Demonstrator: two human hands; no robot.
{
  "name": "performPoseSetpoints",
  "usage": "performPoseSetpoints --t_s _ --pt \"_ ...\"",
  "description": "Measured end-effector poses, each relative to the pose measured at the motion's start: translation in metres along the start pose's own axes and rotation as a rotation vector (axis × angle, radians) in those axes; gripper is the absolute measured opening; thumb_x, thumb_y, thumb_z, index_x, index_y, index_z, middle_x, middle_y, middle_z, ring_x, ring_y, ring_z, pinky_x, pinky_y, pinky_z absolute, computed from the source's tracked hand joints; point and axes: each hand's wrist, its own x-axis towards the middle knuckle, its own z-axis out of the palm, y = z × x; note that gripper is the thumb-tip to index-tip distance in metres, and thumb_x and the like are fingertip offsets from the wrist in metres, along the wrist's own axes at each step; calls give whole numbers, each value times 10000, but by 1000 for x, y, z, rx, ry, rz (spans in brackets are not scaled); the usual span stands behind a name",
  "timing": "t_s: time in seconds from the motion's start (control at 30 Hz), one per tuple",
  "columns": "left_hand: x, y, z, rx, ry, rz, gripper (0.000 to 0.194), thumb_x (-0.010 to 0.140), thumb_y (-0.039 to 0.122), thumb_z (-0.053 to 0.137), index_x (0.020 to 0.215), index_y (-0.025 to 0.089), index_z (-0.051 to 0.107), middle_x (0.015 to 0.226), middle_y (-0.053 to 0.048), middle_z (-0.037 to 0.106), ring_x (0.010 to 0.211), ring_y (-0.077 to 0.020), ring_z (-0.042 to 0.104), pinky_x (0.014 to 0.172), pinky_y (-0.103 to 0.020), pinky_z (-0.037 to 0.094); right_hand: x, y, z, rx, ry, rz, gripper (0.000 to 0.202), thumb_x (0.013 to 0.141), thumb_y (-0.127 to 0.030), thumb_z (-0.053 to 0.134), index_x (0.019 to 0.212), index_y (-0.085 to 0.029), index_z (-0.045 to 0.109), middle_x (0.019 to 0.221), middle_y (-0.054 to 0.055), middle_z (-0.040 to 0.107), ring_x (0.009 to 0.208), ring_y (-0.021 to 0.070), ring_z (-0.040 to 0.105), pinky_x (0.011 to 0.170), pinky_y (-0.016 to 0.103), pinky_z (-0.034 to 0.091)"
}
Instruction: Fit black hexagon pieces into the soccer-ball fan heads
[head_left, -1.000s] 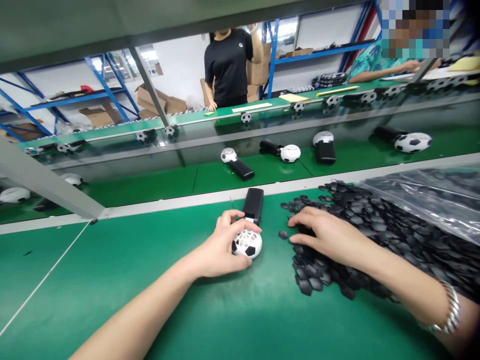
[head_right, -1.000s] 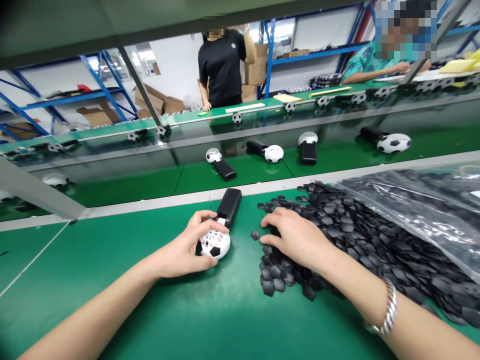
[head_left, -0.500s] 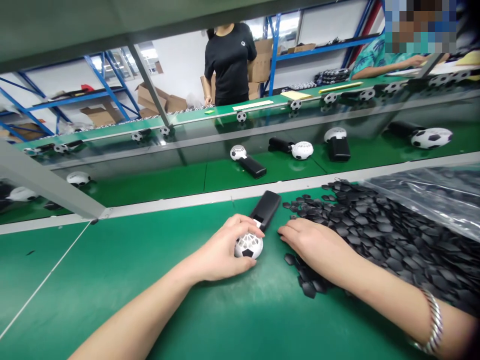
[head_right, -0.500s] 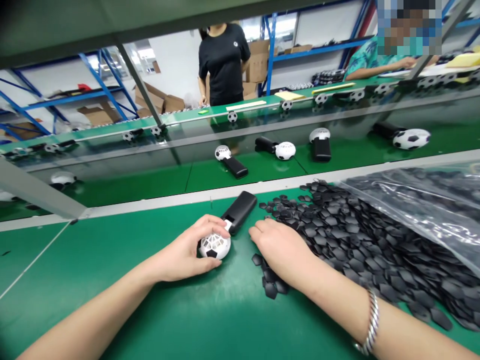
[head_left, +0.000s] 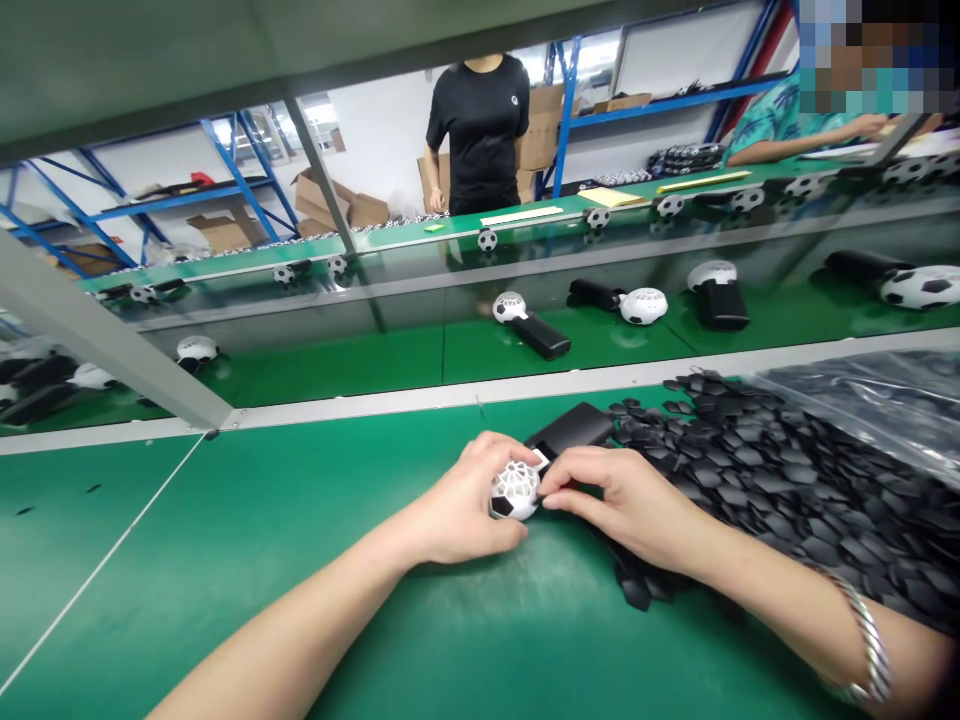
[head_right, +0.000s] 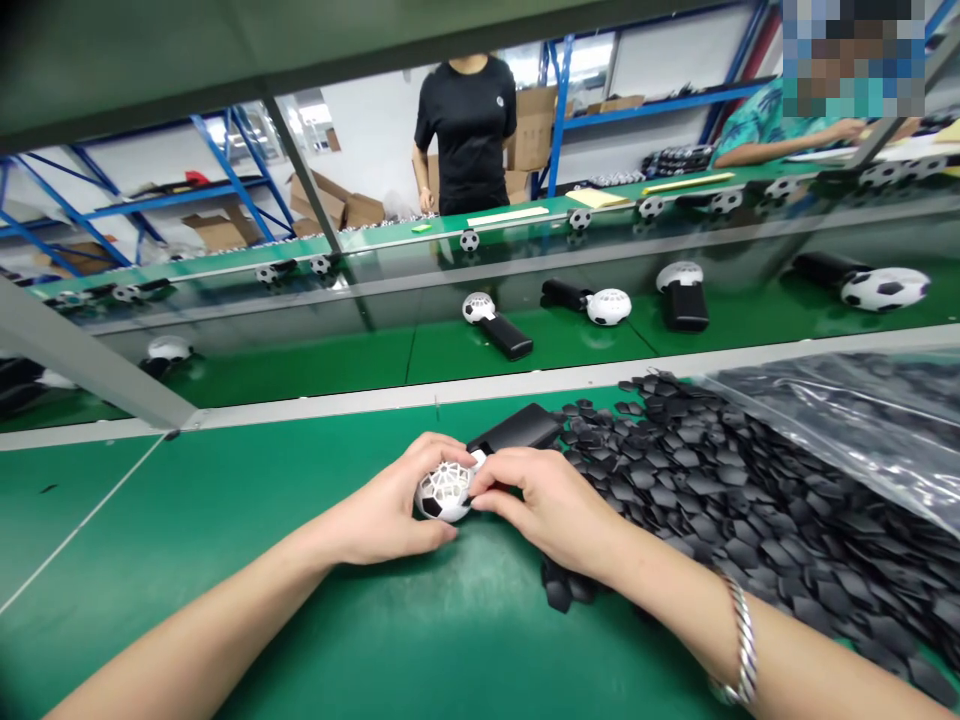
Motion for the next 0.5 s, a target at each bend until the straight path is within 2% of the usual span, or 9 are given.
performPoseSetpoints --t_s 0.1,0.2,0.33,0.5 --pt "2 -1 10 -10 123 5 415 638 167 658 1026 208 516 1074 -54 474 1048 -211 469 929 -351 389 4 4 1 12 -8 9 116 789 -137 577 716 -216 622 734 -35 624 702 124 574 646 223 410" --pt "5 -2 19 12 218 26 326 646 138 625 952 206 536 1013 -41 493 997 -199 485 896 -346 402 6 7 0 -1 -4 31 93 771 -163 610 689 -206 613 702 -36 614 672 125 566 624 226 397" --pt "7 -3 22 38 237 37 313 623 109 611 913 197 531 986 -36 508 967 -201 482 871 -347 406 10 9 -2 -12 -52 40 100 741 -221 662 662 -196 606 668 -35 615 632 125 554 593 229 379" --pt "6 -1 21 58 228 30 342 618 92 596 937 178 508 978 -43 519 940 -206 473 835 -344 408 14 11 -3 -21 -86 52 115 743 -222 663 656 -195 592 645 -44 602 604 114 534 566 218 360"
